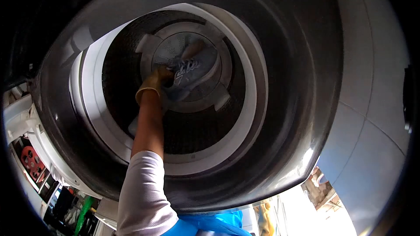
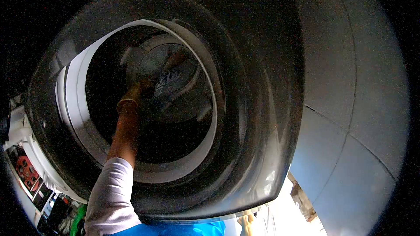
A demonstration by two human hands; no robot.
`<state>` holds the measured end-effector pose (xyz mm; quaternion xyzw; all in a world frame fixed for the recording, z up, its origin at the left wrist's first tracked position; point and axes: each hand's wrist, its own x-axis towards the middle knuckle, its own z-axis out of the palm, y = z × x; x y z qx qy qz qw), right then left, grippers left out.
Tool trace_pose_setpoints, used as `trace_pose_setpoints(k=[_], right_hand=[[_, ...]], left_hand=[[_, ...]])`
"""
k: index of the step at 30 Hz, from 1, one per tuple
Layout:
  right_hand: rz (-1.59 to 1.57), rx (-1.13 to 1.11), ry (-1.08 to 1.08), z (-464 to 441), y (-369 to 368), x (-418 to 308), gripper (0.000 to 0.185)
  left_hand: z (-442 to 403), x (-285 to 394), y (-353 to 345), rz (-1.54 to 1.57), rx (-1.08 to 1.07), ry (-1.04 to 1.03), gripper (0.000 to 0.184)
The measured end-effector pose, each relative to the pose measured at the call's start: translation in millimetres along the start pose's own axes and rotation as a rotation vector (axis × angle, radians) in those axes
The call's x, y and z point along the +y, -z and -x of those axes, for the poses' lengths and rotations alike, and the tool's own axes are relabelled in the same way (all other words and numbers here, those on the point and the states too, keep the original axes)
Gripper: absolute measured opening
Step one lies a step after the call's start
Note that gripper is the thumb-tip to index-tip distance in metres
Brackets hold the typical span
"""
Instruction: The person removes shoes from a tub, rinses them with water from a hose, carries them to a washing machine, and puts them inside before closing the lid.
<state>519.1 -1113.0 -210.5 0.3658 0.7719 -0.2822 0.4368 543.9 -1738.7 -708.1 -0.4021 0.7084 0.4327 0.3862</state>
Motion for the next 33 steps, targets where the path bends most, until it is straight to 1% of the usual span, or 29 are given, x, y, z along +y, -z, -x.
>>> trace_pose_setpoints(k=[3,6,9,11,13,14,15,16,17,18,20,22,24,25,26,27,28,29,31,32,33], right_hand=[[0.011,-0.017,0.026,-4.2,4.7,2.7,0.051],[0.028,-0.034,0.071,-6.9,8.8,3.4,0.050],[0.048,-0.052,0.138,-5.7,15.4,6.4,0.049],[0.074,-0.066,0.203,-8.6,21.5,4.8,0.049],[0.139,-0.082,0.296,-11.8,27.3,0.2,0.049],[0.196,-0.086,0.367,-15.9,28.5,-3.9,0.048],[0.265,-0.090,0.441,-20.2,33.4,-7.0,0.048],[0.386,-0.077,0.580,-30.5,39.8,-8.9,0.048],[0.505,-0.063,0.731,-40.6,47.4,-10.2,0.048],[0.584,-0.037,0.868,-49.2,50.1,-19.5,0.048],[0.656,-0.004,1.037,-52.3,52.6,-41.9,0.047],[0.511,-0.041,0.895,2.0,37.2,-102.0,0.044],[0.448,-0.040,0.970,29.3,33.4,-134.5,0.048],[0.402,-0.096,0.957,54.6,31.9,-154.1,0.048],[0.350,-0.149,0.956,73.0,31.5,-167.3,0.049],[0.286,-0.211,1.015,21.5,23.6,-164.5,0.049],[0.286,-0.224,1.051,33.2,22.8,-176.4,0.049],[0.254,-0.313,1.201,55.3,17.7,-193.4,0.051],[0.143,-0.516,1.341,101.8,4.2,-223.8,0.052],[0.062,-0.636,1.325,115.5,-5.1,-242.3,0.051],[0.086,-0.684,1.415,122.2,-15.1,-262.2,0.053]], left_hand=[[5.4,7.9,-6.2,-0.069,-0.009,0.023,0.072],[16.9,30.0,-18.1,-0.196,-0.014,0.055,0.071],[40.9,70.6,-22.0,-0.363,-0.001,0.117,0.071],[91.6,117.4,-8.2,-0.418,0.022,0.144,0.064],[136.3,147.0,10.3,-0.472,0.055,0.173,0.058],[142.4,146.7,16.4,-0.475,0.076,0.176,0.058],[146.3,146.4,21.2,-0.581,0.127,0.116,0.054],[150.6,144.2,27.0,-0.686,0.175,0.060,0.051],[180.4,156.4,45.3,-0.679,0.199,0.068,0.051],[232.0,178.9,70.0,-0.717,0.218,0.061,0.048],[317.4,203.5,105.7,-0.739,0.250,0.074,0.046],[376.1,210.5,132.3,-0.686,0.260,0.039,0.044],[418.6,208.8,151.7,-0.737,0.311,-0.017,0.042],[445.5,208.6,155.9,-0.689,0.366,-0.062,0.041],[492.5,224.6,160.1,-0.717,0.358,-0.015,0.042],[518.4,230.6,164.1,-0.752,0.373,0.018,0.039],[542.1,233.7,166.5,-0.785,0.383,0.052,0.037],[563.3,232.4,167.7,-0.772,0.407,0.070,0.037],[608.6,224.4,164.6,-0.875,0.620,-0.123,0.030],[626.3,220.0,161.2,-0.834,0.710,-0.200,0.026],[643.2,215.2,157.9,-0.794,0.795,-0.279,0.024]])
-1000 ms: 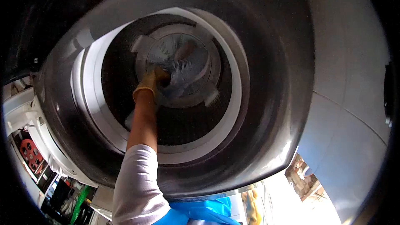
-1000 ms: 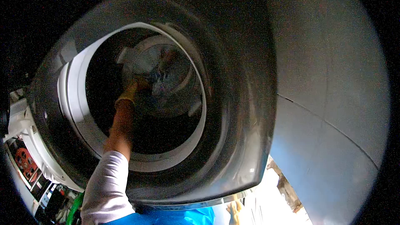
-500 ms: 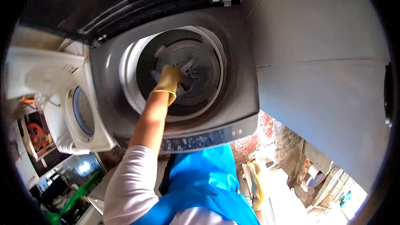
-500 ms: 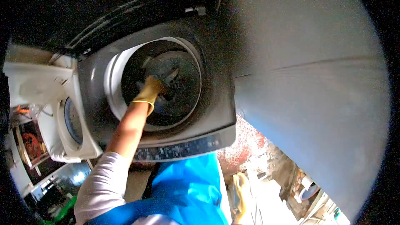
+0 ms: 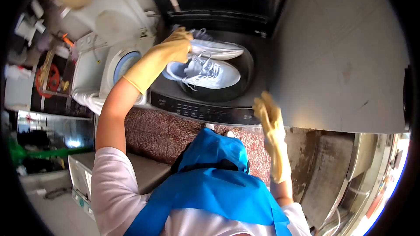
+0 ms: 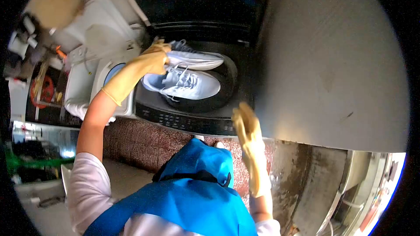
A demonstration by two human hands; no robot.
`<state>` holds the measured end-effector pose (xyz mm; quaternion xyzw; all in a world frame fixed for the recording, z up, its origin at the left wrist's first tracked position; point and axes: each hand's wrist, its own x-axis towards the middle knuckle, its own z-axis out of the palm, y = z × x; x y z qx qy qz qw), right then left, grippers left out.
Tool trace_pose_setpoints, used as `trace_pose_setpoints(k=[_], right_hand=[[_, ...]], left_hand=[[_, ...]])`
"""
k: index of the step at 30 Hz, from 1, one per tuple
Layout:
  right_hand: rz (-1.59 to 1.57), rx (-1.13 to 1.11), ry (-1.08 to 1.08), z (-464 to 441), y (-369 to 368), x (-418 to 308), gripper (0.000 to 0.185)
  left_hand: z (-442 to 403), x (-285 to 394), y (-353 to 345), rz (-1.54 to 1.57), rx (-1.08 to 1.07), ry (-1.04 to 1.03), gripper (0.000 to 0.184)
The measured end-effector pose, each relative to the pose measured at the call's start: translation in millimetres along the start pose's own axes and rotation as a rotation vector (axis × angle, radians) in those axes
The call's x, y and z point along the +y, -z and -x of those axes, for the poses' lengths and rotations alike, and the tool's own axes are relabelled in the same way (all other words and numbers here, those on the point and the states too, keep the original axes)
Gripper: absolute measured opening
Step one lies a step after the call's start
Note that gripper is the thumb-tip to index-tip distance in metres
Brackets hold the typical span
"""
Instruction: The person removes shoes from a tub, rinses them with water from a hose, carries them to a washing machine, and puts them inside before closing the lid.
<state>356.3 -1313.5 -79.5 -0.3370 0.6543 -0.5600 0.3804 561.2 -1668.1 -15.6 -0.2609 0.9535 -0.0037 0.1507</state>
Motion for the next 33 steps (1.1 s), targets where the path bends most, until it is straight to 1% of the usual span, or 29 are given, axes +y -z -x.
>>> trace_pose_setpoints(k=[1,3,5,7,8,9,10,11,13,14,16,17,18,19,20,21,22,23,24,25,27,29,30,31,32,33], right_hand=[[0.013,-0.058,0.081,-24.0,-4.2,-6.4,0.055],[0.144,-0.039,0.289,-52.4,-26.5,-55.1,0.059],[0.478,-0.045,0.323,-94.7,-51.3,-93.4,0.065],[0.643,-0.095,0.332,-132.5,-46.1,-94.2,0.068],[0.610,-0.207,0.463,-152.5,-42.1,-90.5,0.067],[0.567,-0.314,0.591,-166.4,-40.0,-86.4,0.066],[0.569,-0.357,0.668,-171.6,-37.5,-85.5,0.058],[0.567,-0.369,0.673,-173.3,-39.1,-86.5,0.058],[0.234,-0.484,0.390,-186.0,-44.1,-75.2,0.052],[0.097,-0.561,0.387,-190.0,-46.8,-74.8,0.046],[-0.009,-0.660,0.375,-213.3,-50.0,-58.8,0.041],[-0.009,-0.564,0.494,-213.6,-58.8,-52.7,0.038],[-0.005,-0.567,0.486,-223.0,-59.9,-47.9,0.038],[-0.053,-0.613,0.406,-230.5,-62.5,-47.3,0.038],[-0.089,-0.638,0.293,-218.7,-88.6,-59.7,0.039],[0.067,-0.432,0.174,-154.8,-124.9,-161.2,0.045],[0.108,-0.483,0.170,-150.1,-149.6,-179.9,0.052],[0.124,-0.547,0.154,-162.5,-168.5,-171.4,0.059],[0.112,-0.568,0.110,-170.8,-173.9,-158.2,0.063],[0.124,-0.574,0.041,-176.2,-198.3,-145.1,0.067],[0.112,-0.623,-0.002,-178.8,-231.3,-127.4,0.068],[0.093,-0.646,-0.189,-204.1,-266.5,-82.6,0.066],[0.078,-0.647,-0.215,-204.8,-272.3,-78.5,0.064],[0.079,-0.644,-0.258,-205.8,-290.0,-73.8,0.062],[0.037,-0.623,-0.319,-218.0,-304.9,-55.0,0.059],[0.035,-0.623,-0.318,-221.7,-301.9,-40.6,0.059]], left_hand=[[8.5,-17.5,-6.0,-0.015,0.152,-0.118,0.025],[30.5,-24.6,8.7,0.047,0.259,-0.124,0.029],[58.6,-29.6,25.3,0.059,0.306,-0.096,0.032],[67.0,-19.2,27.8,-0.043,0.362,-0.087,0.031],[82.4,-12.8,44.4,-0.082,0.321,-0.076,0.035],[81.9,-9.9,43.0,0.033,0.427,-0.140,0.030],[85.0,-10.8,41.6,0.053,0.442,-0.116,0.030],[88.5,-8.2,44.5,0.076,0.457,-0.099,0.029],[84.2,-11.7,36.9,0.087,0.492,-0.113,0.030],[83.4,-18.6,31.5,0.107,0.531,-0.136,0.030],[85.1,-35.2,29.7,0.165,0.544,-0.184,0.032],[84.3,-40.4,29.3,0.214,0.531,-0.202,0.033],[81.7,-44.6,22.5,0.223,0.529,-0.200,0.033],[85.1,-50.0,17.7,0.199,0.541,-0.165,0.033],[111.5,-76.8,12.8,0.208,0.542,-0.149,0.034],[151.8,-110.6,36.1,0.265,0.565,-0.164,0.034],[174.3,-151.4,27.2,0.346,0.544,-0.167,0.033],[180.2,-181.1,6.4,0.421,0.495,-0.157,0.033],[191.4,-176.9,11.9,0.386,0.513,-0.163,0.029],[205.2,-190.5,12.2,0.385,0.535,-0.186,0.026],[222.9,-227.5,2.9,0.310,0.564,-0.098,0.020],[244.7,-244.2,14.7,0.509,0.484,-0.080,0.041],[257.2,-251.0,19.0,0.352,0.475,0.066,0.040],[265.2,-269.5,3.8,0.377,0.473,0.064,0.040],[270.5,-286.1,-8.8,0.419,0.541,0.170,0.044],[275.4,-287.9,-11.8,0.443,0.613,0.274,0.047]])
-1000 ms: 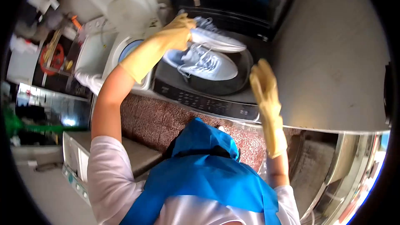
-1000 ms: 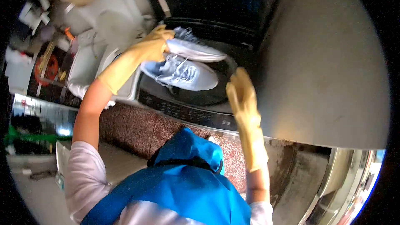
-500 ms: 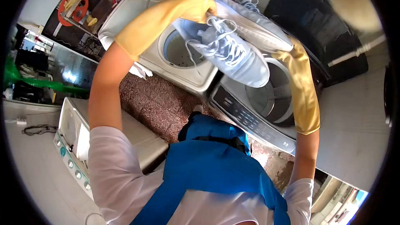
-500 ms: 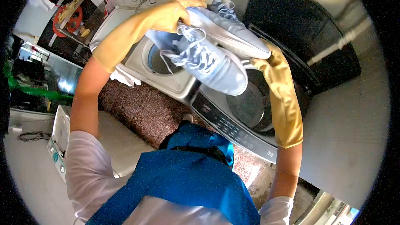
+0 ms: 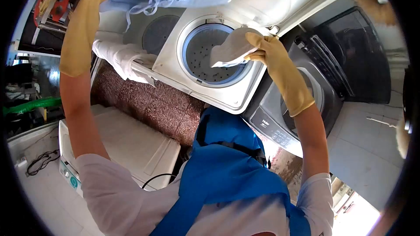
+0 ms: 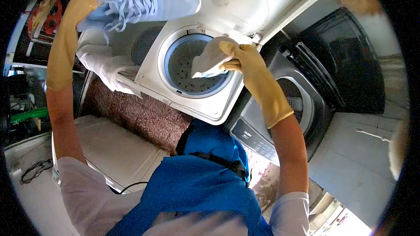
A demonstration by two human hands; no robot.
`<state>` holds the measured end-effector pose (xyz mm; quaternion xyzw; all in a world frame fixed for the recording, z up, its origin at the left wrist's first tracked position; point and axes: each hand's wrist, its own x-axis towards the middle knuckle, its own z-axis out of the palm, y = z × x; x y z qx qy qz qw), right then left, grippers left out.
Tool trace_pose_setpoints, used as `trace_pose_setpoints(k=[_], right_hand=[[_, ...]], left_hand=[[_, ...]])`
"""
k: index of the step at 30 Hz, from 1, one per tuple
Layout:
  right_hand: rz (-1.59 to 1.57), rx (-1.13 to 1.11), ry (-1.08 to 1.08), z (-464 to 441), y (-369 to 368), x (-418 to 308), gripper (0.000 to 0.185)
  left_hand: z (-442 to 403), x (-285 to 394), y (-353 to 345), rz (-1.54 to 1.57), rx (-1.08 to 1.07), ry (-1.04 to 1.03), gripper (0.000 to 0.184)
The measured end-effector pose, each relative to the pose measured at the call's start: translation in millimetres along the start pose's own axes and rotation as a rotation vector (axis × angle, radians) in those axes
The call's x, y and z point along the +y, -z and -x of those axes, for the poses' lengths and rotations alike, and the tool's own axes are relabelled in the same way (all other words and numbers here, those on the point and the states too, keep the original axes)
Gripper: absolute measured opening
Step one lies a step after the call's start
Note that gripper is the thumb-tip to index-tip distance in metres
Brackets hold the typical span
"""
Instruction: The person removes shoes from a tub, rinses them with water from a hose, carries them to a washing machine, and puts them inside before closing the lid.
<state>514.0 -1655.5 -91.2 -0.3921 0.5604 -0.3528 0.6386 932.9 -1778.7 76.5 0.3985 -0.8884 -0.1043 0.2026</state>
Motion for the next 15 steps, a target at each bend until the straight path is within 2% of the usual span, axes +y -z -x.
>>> trace_pose_setpoints(k=[1,2,6,8,10,14,15], right_hand=[[-0.043,0.022,-0.042,-13.5,-7.0,11.4,0.060],[-0.087,0.044,-0.080,-17.2,-16.0,12.2,0.061],[-0.132,0.110,-0.101,-19.1,-38.1,19.3,0.056],[-0.124,0.106,-0.160,-41.6,-39.4,44.9,0.056],[0.017,0.035,-0.164,-50.9,-46.1,55.8,0.056],[0.013,0.037,-0.272,-60.6,-74.4,51.2,0.054],[-0.031,-0.015,-0.231,-79.2,-70.3,81.1,0.054]], left_hand=[[7.8,-46.4,-5.1,0.025,0.096,-0.026,0.049],[10.6,-51.7,-9.1,0.038,0.090,-0.021,0.049],[21.3,-44.9,-26.4,0.084,0.106,-0.019,0.045],[25.8,-54.2,-34.0,0.109,0.120,-0.015,0.042],[32.5,-57.4,-37.1,0.124,0.131,-0.014,0.040],[47.9,-64.2,-34.5,0.137,0.165,-0.001,0.035],[53.2,-66.6,-34.1,0.138,0.171,0.007,0.034]])
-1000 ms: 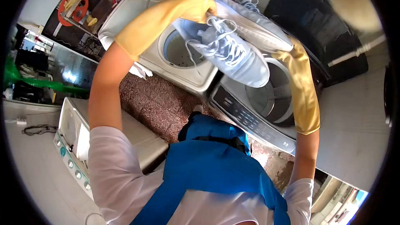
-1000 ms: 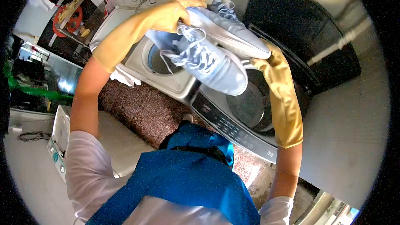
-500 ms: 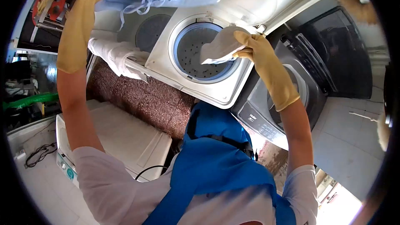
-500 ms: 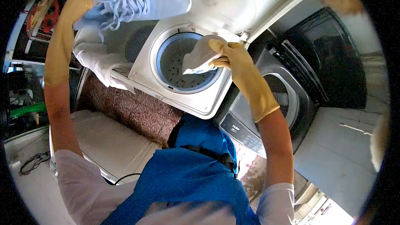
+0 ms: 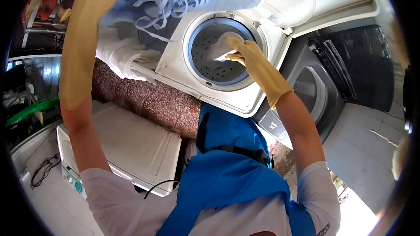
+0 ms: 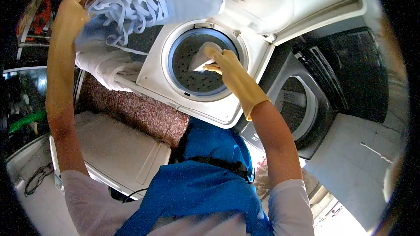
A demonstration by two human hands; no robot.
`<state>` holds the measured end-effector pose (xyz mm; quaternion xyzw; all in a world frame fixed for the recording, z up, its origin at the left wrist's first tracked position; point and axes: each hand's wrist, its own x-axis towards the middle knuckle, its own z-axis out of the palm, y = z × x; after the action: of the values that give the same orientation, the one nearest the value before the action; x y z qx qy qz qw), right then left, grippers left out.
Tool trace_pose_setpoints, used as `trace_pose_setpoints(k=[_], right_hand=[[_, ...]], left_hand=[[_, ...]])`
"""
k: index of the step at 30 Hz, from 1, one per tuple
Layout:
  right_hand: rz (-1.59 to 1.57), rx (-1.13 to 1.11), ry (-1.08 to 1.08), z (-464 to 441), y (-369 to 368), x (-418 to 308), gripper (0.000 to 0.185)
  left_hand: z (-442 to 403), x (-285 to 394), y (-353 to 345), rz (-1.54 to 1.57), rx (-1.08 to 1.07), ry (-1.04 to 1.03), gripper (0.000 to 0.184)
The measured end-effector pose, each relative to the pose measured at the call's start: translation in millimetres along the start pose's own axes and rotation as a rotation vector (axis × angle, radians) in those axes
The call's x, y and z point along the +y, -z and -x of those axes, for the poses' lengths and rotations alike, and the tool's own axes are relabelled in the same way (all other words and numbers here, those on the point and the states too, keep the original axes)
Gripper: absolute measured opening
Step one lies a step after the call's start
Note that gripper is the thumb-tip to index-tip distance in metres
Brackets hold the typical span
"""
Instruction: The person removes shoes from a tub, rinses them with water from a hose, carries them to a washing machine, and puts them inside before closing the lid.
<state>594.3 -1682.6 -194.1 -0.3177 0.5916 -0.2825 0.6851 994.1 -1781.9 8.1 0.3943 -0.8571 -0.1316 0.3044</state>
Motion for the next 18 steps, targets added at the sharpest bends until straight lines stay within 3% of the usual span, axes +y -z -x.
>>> trace_pose_setpoints(k=[5,7,8,9,11,13,15,16,17,18], right_hand=[[0.011,0.015,0.049,2.2,-24.0,-5.4,0.055],[0.091,-0.001,-0.052,9.8,-27.3,-16.1,0.048],[0.309,0.163,-0.210,9.3,-26.0,-7.8,0.051],[0.299,0.174,-0.216,11.4,-17.1,-4.5,0.051],[0.832,0.106,-0.321,13.8,-2.3,-11.3,0.043],[1.290,-0.197,0.150,-11.3,33.5,18.3,0.036],[1.296,-0.144,0.266,8.9,34.9,0.7,0.037],[1.330,-0.088,0.353,22.9,34.0,-3.8,0.039],[1.365,-0.027,0.437,36.5,33.3,-8.9,0.041],[0.789,0.084,0.212,59.5,31.4,-28.7,0.046]], left_hand=[[12.0,-2.0,3.9,0.007,0.010,0.005,0.028],[12.4,-3.1,0.6,0.018,0.004,-0.009,0.026],[11.6,-1.5,-2.7,0.021,-0.002,-0.019,0.025],[6.1,0.4,-6.8,0.037,-0.013,-0.031,0.024],[1.0,3.0,-14.8,0.049,-0.029,-0.065,0.022],[-6.2,9.7,-28.4,0.069,-0.059,-0.086,0.020],[-15.9,18.8,-49.1,0.077,-0.110,-0.112,0.024],[-15.3,24.8,-56.8,0.111,-0.183,0.157,0.026],[-23.0,39.4,-67.9,0.177,-0.248,0.231,0.028],[-31.5,53.6,-78.9,0.238,-0.309,0.308,0.031]])
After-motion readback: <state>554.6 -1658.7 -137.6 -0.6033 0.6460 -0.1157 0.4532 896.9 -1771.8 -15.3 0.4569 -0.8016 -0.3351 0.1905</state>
